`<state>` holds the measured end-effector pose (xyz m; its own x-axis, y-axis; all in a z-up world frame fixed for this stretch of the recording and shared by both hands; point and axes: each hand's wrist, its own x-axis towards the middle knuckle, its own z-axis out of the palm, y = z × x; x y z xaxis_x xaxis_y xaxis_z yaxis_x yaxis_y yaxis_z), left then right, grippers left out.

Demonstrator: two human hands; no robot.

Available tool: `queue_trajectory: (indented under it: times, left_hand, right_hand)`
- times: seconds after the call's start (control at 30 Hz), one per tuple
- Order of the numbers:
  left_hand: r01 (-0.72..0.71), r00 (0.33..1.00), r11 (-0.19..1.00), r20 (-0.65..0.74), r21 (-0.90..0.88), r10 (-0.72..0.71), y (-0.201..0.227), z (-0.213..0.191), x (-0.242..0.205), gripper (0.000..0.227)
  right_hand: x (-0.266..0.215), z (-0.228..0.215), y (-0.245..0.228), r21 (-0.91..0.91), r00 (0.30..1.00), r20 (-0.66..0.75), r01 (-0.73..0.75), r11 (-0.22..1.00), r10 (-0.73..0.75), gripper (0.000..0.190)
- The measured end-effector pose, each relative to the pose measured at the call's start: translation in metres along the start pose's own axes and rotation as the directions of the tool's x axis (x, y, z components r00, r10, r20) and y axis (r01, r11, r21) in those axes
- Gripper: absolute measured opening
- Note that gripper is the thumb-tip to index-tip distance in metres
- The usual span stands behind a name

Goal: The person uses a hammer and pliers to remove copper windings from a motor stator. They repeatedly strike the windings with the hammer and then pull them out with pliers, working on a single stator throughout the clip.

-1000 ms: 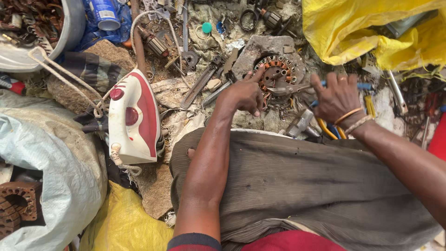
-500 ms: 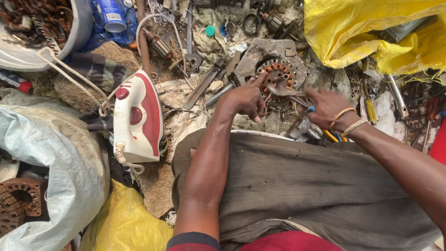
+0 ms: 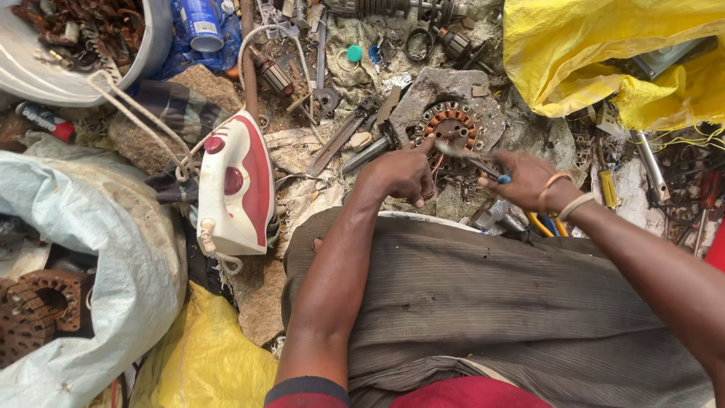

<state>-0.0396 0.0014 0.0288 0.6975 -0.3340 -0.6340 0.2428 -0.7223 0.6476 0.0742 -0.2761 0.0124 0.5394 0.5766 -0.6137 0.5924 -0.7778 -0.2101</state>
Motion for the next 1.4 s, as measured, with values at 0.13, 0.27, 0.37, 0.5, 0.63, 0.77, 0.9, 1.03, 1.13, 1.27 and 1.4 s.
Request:
queue_trajectory:
  times: [0.13, 0.27, 0.37, 0.5, 0.63, 0.77, 0.9, 1.03, 1.13, 1.27, 1.4]
  left_hand:
    - [0.025, 0.990, 0.989, -0.140, 0.145, -0.005, -0.002, 0.009, 0.000, 0.016]
    - [-0.030, 0.974, 0.999, -0.223, 0.045, 0.039, -0.015, 0.028, -0.008, 0.018]
    - [-0.230, 0.920, 0.972, -0.336, -0.051, 0.201, -0.013, 0.041, -0.015, 0.010]
    - [-0.156, 0.898, 0.957, -0.438, -0.245, 0.034, 0.001, 0.070, -0.029, 0.022]
    - [-0.111, 0.761, 0.969, -0.646, -0.221, -0.060, 0.000, 0.044, -0.017, 0.029]
    - [0.352, 0.880, 0.936, -0.346, 0.019, -0.324, -0.011, 0.062, -0.007, 0.051]
    - [0.139, 0.610, 0.988, -0.779, -0.074, -0.144, -0.001, 0.068, 0.012, 0.074]
    - [0.162, 0.578, 0.983, -0.799, -0.085, -0.164, 0.019, 0.072, 0.046, 0.042]
    - [0.177, 0.620, 0.980, -0.763, -0.090, -0.182, 0.020, 0.068, 0.060, 0.028]
    - [0.164, 0.544, 0.967, -0.800, -0.193, -0.252, 0.007, 0.072, 0.071, 0.048]
    - [0.078, 0.556, 0.982, -0.811, -0.169, -0.184, 0.006, 0.071, 0.061, 0.021]
  right_hand:
    - [-0.017, -0.022, -0.024, -0.636, 0.926, -0.339, -0.095, 0.766, -0.166, 0.064]
    - [-0.018, -0.024, -0.048, -0.102, 0.983, -0.018, -0.185, 0.977, 0.185, 0.071]
    - [-0.031, -0.019, -0.043, -0.016, 0.986, -0.119, -0.119, 0.993, 0.116, 0.071]
    - [-0.076, 0.001, -0.023, -0.180, 0.932, -0.358, -0.133, 0.975, 0.061, 0.069]
    - [-0.089, -0.010, 0.010, 0.052, 0.752, -0.660, 0.053, 0.997, -0.005, 0.068]
    - [-0.104, -0.002, 0.029, 0.106, 0.790, -0.607, -0.024, 0.994, 0.084, 0.064]
    - [-0.097, -0.005, 0.024, -0.006, 0.875, -0.482, -0.049, 0.999, 0.040, 0.076]
    - [-0.097, 0.005, 0.007, -0.122, 0.899, -0.438, -0.074, 0.990, 0.013, 0.075]
    - [-0.083, -0.004, 0.002, -0.063, 0.890, -0.455, -0.075, 0.995, 0.038, 0.080]
    - [-0.075, 0.007, 0.008, 0.065, 0.942, -0.274, -0.184, 0.981, 0.195, 0.083]
    - [-0.075, 0.008, 0.013, -0.030, 0.921, -0.380, -0.105, 0.994, 0.086, 0.079]
